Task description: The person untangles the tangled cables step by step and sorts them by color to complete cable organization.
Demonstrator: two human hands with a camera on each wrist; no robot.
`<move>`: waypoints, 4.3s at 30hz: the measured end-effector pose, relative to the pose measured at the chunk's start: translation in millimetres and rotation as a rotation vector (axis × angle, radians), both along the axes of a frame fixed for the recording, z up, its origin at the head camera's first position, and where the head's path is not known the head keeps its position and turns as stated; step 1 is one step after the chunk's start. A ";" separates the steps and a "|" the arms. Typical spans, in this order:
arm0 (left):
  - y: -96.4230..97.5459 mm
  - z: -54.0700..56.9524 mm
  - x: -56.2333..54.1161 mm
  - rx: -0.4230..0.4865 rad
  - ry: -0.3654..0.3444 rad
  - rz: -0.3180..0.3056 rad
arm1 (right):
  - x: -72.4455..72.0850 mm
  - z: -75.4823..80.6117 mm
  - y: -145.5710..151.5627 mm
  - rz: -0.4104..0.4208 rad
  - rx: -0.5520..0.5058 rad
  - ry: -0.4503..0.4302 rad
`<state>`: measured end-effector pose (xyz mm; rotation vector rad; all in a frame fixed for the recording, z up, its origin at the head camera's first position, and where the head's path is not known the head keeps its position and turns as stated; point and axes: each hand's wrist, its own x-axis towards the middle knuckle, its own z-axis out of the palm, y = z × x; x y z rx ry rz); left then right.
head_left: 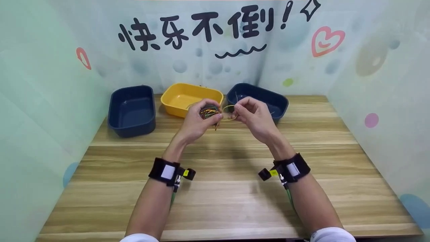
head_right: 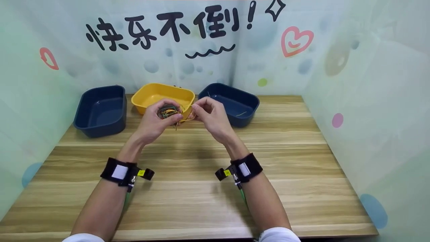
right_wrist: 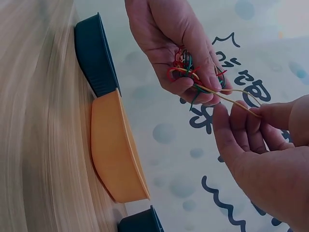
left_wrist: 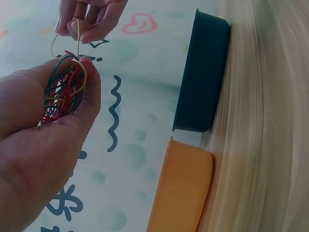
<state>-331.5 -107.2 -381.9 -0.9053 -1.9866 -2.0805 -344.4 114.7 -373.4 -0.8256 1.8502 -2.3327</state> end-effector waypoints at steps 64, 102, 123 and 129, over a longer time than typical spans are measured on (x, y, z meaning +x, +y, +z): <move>-26.2 9.2 -1.7 0.152 0.038 0.236 | -8.7 6.7 28.6 -0.179 0.315 0.223; -50.9 5.8 -7.2 0.151 -0.050 0.174 | -50.4 10.9 96.5 -0.773 0.701 0.453; -24.5 -6.9 -19.2 0.348 -0.255 0.055 | -92.7 -30.9 94.9 -0.586 1.171 0.555; -14.7 -5.5 -18.4 0.380 -0.279 0.025 | -66.6 -12.9 64.7 -0.620 0.897 0.719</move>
